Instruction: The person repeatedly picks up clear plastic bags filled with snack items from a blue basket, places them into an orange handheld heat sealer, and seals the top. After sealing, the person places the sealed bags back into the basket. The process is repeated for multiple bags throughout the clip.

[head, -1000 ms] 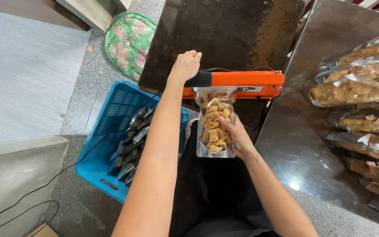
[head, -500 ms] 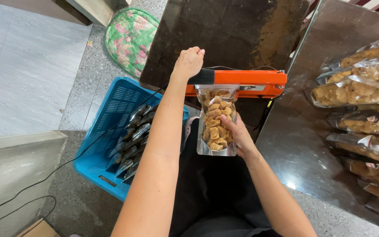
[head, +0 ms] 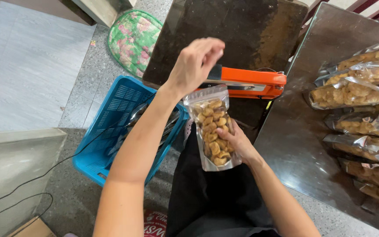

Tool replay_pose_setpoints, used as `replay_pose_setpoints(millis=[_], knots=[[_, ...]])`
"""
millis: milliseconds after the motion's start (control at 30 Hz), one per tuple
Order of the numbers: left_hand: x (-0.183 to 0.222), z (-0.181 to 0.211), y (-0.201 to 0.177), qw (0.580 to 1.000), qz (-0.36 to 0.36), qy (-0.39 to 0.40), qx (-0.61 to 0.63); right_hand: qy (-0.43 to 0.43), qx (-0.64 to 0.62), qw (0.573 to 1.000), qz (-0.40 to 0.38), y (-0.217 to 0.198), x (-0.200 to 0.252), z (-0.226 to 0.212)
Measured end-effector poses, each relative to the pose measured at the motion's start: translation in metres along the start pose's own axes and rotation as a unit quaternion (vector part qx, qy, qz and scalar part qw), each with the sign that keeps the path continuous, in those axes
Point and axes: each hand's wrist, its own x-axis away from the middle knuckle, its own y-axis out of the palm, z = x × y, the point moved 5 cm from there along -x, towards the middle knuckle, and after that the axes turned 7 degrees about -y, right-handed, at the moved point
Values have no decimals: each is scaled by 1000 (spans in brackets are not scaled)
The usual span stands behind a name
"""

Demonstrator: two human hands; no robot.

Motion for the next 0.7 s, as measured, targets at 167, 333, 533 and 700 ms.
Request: replay_pose_setpoints(millis=[167, 333, 533, 700], knots=[[93, -25, -10, 934, -247, -249, 70, 9, 165, 978, -130, 14, 24, -15], [256, -65, -8, 785, -287, -403, 372, 107, 422, 847, -304, 63, 21, -27], [450, -90, -46, 864, 172, -460, 112, -271, 650, 658, -266, 147, -26, -3], [503, -151, -48, 817, 375, -425, -105, -288, 658, 671, -184, 120, -43, 48]])
